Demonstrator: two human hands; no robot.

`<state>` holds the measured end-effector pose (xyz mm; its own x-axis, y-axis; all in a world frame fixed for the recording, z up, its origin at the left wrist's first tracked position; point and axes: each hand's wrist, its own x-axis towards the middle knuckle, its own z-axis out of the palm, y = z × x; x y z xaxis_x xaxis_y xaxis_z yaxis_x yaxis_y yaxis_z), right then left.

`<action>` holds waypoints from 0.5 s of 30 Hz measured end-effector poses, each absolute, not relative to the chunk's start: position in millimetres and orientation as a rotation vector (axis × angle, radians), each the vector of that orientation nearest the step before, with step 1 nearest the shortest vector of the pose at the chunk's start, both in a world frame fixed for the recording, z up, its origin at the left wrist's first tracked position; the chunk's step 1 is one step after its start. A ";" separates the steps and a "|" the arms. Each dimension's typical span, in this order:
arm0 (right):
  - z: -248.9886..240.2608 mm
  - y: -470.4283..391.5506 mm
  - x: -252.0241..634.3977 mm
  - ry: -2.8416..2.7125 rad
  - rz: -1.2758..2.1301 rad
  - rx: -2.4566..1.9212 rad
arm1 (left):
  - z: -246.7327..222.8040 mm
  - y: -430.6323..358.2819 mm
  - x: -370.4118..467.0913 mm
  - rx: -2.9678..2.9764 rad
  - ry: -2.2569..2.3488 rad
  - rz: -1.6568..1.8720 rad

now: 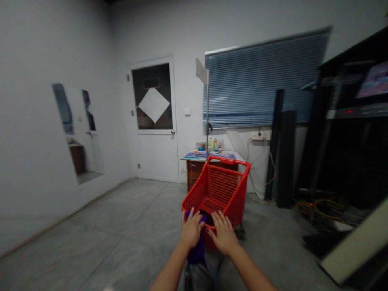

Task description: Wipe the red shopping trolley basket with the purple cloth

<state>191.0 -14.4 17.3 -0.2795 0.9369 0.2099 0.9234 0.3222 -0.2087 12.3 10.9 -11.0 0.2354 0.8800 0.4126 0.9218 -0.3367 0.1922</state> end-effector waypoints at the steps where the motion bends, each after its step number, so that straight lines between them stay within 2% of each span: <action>1: 17.4 -14.1 190.2 -2.297 0.067 -1.673 | -9.4 12.0 11.2 -2.374 -1.788 -0.708; 4: 15.0 -12.0 187.9 -2.278 0.069 -1.669 | -5.3 11.3 11.7 -2.356 -1.818 -0.724; 10: 11.7 -12.3 188.1 -2.252 0.077 -1.671 | -4.3 11.5 7.6 -2.542 -1.589 -0.658; 15: 12.7 -12.5 183.6 -2.237 0.081 -1.688 | -5.0 19.1 3.3 -2.418 -1.741 -0.682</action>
